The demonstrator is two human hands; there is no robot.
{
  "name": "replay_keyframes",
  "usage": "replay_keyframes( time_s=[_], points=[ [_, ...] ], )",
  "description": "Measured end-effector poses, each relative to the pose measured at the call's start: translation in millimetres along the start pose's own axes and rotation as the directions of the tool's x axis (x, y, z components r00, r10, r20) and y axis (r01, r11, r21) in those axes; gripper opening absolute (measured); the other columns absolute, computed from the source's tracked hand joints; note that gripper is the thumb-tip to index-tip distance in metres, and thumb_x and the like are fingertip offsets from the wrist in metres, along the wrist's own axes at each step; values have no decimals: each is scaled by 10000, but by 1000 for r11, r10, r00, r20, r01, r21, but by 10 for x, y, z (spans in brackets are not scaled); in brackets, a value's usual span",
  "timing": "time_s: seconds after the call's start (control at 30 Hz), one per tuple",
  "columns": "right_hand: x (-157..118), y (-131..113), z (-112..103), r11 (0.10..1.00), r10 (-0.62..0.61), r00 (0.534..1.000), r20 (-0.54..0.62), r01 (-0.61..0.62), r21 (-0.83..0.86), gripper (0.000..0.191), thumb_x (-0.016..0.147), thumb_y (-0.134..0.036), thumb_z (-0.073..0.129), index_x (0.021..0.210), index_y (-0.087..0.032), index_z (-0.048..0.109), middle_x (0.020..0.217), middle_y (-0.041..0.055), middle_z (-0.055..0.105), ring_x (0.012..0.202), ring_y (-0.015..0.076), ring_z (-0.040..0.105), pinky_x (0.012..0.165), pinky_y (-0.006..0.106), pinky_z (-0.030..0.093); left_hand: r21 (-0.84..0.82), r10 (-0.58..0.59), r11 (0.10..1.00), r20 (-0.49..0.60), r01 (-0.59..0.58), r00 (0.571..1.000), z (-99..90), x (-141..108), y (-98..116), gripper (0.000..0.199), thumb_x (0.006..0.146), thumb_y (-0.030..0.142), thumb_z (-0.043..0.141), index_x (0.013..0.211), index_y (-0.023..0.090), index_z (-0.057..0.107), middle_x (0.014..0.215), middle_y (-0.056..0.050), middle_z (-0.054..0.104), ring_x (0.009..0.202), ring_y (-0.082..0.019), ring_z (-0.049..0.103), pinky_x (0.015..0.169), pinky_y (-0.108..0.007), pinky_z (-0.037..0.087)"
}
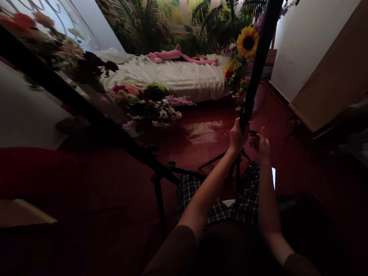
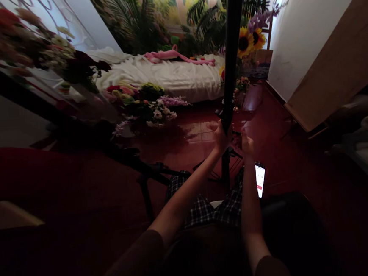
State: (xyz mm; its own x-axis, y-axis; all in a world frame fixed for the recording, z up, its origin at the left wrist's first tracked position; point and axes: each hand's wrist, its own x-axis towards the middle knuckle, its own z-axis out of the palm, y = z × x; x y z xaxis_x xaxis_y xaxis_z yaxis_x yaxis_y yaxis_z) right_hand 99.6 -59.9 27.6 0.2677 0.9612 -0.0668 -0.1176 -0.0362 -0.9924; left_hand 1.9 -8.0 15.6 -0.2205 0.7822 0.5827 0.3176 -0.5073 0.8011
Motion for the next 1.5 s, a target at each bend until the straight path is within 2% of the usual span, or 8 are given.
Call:
replay_keyframes(
  time_s=[0.2,0.57,0.77,0.9,1.07,1.17,1.3,1.5],
  points=[
    [96,-198,-26,999,36,994,103,-31,-42,509,626,-688,722,651,-188,626,546,-2,608,412,80,453,415,235,323,15,7,1000,-15,-7,1000,9,3,10,327,900,450,571,1092,185,572,860,-70,676,754,-179,661,657,-258,448],
    [197,-309,-302,956,-148,895,421,239,-172,483,607,-613,776,814,-214,598,701,-57,645,538,69,529,524,195,418,-4,-38,999,21,38,999,-21,1,40,356,898,486,564,1096,191,575,841,-60,686,726,-179,667,643,-255,448],
    [308,-387,-427,600,-469,793,387,609,-520,216,750,-456,762,860,-272,745,783,-1,695,696,140,578,659,252,452,-12,-21,1000,-3,21,1000,-7,2,28,362,884,496,579,1099,206,579,879,-65,688,768,-184,670,664,-253,456],
    [231,-421,-404,398,-567,724,393,658,-639,128,857,-350,671,928,-326,774,873,29,713,892,195,604,780,293,469,-12,-24,1000,1,24,1000,-4,0,29,356,891,496,564,1094,204,580,878,-66,686,773,-187,667,679,-259,455],
    [180,-541,-204,600,-627,753,200,630,-493,273,911,-458,574,1024,-270,737,977,47,722,883,178,644,818,315,503,-7,-25,1000,13,25,1000,-15,-9,22,363,895,479,562,1115,192,575,876,-78,682,755,-201,665,677,-276,458],
    [190,-620,3,721,-537,787,302,615,-320,388,815,-547,665,1072,-258,698,1017,34,729,909,181,679,783,298,531,-25,-20,999,24,20,1000,1,-1,-6,322,904,429,556,1123,194,575,915,-88,689,791,-203,671,703,-284,477],
    [211,-649,344,740,-472,821,323,567,-361,547,530,-510,884,958,-233,685,914,28,734,875,213,694,772,311,541,-64,-25,998,27,26,999,47,22,-52,251,885,330,580,1098,197,598,959,-94,696,852,-199,676,784,-295,503],
    [315,-696,616,837,-456,859,234,503,-214,476,629,-643,767,765,-221,592,716,8,682,681,165,678,670,306,562,-78,-52,996,21,54,998,40,22,-58,367,820,313,637,1156,171,590,1053,-133,708,961,-247,689,815,-326,523]
  ],
)
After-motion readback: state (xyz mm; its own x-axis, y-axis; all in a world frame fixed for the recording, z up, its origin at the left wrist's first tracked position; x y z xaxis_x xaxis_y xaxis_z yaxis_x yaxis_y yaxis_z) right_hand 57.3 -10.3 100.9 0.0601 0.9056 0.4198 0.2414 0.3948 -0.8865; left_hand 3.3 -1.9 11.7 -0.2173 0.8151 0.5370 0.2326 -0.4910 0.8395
